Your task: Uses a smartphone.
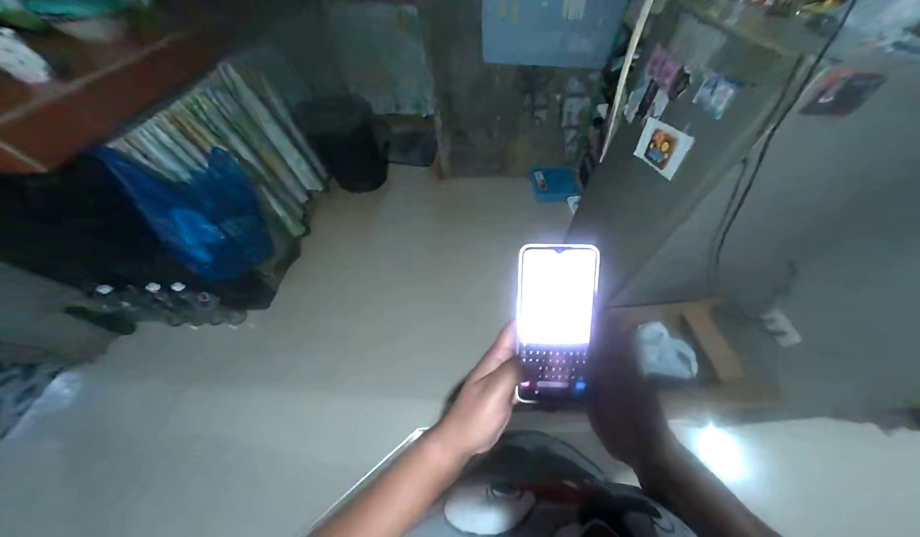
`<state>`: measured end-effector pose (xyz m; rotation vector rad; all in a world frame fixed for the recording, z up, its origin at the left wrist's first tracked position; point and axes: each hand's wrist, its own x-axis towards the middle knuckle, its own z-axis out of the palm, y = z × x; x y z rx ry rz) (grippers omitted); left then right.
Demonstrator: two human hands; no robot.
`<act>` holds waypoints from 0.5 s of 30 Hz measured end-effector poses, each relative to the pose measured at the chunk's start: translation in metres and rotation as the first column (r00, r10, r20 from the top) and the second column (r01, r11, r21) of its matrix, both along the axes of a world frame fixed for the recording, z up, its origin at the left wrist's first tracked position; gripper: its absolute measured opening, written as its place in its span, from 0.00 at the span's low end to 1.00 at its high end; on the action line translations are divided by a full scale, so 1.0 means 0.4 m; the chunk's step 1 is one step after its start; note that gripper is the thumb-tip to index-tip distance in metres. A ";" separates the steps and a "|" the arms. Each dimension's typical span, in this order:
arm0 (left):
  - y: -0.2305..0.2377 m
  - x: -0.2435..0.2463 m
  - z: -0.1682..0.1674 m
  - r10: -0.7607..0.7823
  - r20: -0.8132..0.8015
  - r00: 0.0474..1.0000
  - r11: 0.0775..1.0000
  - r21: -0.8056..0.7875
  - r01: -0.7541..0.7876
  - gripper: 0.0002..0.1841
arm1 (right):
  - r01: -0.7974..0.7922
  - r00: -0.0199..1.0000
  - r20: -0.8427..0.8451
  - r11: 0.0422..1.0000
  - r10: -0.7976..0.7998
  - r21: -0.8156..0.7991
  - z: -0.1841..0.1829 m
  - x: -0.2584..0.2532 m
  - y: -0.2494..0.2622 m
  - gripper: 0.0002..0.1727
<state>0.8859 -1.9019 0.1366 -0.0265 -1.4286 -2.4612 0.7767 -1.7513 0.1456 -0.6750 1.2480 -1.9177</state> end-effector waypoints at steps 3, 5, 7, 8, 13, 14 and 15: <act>0.042 0.000 0.003 0.030 0.009 1.000 1.000 0.010 -0.030 0.27 | -0.086 0.996 0.022 0.995 0.087 -0.043 -0.004 -0.018 0.033 0.28; 0.068 0.001 0.004 0.047 0.019 0.999 0.999 0.010 -0.047 0.27 | -0.127 0.992 0.002 0.990 0.127 -0.057 -0.008 -0.028 0.053 0.30; 0.091 0.002 0.006 0.065 0.026 0.998 0.998 0.013 -0.066 0.26 | -0.147 0.989 0.000 0.987 0.147 -0.066 -0.009 -0.033 0.072 0.31; 0.101 0.003 0.007 0.075 0.026 0.997 0.997 0.007 -0.075 0.25 | -0.145 0.989 -0.001 0.987 0.145 -0.065 -0.010 -0.033 0.080 0.31; 0.143 0.011 0.014 0.114 0.040 0.993 0.993 -0.017 -0.114 0.22 | -0.170 0.985 -0.059 0.981 0.164 -0.099 -0.016 -0.032 0.112 0.30; 0.150 0.015 0.014 0.116 0.039 0.992 0.993 -0.016 -0.115 0.22 | -0.173 0.984 -0.068 0.979 0.167 -0.103 -0.018 -0.031 0.118 0.31; 0.154 0.018 0.012 0.108 0.022 0.994 0.994 -0.012 -0.108 0.23 | -0.174 0.984 -0.068 0.979 0.167 -0.105 -0.018 -0.028 0.123 0.30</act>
